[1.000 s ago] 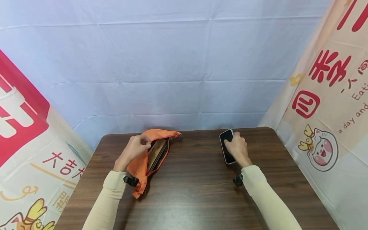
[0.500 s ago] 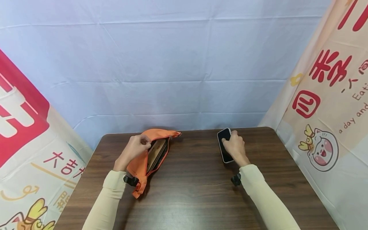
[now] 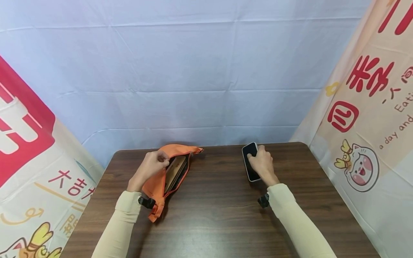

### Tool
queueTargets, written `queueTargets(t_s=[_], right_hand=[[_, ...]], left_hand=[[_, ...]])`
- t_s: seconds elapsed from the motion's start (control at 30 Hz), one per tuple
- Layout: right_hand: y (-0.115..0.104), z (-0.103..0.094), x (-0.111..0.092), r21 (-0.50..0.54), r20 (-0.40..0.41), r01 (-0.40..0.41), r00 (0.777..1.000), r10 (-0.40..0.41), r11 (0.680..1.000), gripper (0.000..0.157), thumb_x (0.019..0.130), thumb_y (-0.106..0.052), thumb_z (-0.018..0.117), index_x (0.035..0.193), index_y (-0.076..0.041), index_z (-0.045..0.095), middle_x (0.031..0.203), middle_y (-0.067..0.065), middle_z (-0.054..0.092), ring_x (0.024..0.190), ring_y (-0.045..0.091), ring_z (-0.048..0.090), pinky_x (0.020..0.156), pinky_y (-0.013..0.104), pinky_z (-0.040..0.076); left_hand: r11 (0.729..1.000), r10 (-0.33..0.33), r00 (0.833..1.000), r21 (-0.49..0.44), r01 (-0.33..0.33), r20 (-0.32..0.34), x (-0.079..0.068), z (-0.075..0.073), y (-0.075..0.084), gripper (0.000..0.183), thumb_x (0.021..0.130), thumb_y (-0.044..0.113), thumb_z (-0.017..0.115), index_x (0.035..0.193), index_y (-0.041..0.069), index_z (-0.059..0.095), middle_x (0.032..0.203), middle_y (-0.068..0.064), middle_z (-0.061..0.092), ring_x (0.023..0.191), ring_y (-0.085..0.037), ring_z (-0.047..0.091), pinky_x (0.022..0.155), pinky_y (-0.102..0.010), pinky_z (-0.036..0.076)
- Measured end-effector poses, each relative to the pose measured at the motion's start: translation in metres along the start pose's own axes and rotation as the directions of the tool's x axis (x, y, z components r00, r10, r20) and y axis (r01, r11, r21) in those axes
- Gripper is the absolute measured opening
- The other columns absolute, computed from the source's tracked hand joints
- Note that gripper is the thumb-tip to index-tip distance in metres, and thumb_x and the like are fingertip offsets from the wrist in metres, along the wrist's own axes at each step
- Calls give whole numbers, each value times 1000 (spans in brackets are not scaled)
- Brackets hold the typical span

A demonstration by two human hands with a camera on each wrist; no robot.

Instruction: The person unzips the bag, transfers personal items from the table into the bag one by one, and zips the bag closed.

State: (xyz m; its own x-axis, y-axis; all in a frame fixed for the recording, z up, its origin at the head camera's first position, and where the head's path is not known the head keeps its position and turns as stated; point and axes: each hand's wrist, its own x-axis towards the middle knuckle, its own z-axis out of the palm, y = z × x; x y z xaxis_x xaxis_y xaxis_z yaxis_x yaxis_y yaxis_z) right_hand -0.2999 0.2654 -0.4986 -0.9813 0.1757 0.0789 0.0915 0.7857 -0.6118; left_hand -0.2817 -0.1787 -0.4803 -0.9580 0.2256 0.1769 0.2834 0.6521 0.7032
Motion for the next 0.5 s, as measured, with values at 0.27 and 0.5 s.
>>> queueTargets(t_s=[0.27,0.5], right_hand=[[-5,2,1,15,0,-5,1000,5,1000,59,104,-32,64,140,11,47,121,40,63,103,54,67,86,61,54],[-10,4,2,37,20,-3,1000,2,999,62,105,-33,63,145,10,45,119,38,64,96,49,70,78,54,58]], left_hand=[[1000,5,1000,-4,-5,5,1,0,-1,7,102,10,68,102,8,75,91,-5,73,73,-17,64,72,-35,55],[1000,10,1000,-9,-10,10,1,-1,-2,8,102,11,67,102,9,75,91,-5,72,73,-17,62,71,-35,53]])
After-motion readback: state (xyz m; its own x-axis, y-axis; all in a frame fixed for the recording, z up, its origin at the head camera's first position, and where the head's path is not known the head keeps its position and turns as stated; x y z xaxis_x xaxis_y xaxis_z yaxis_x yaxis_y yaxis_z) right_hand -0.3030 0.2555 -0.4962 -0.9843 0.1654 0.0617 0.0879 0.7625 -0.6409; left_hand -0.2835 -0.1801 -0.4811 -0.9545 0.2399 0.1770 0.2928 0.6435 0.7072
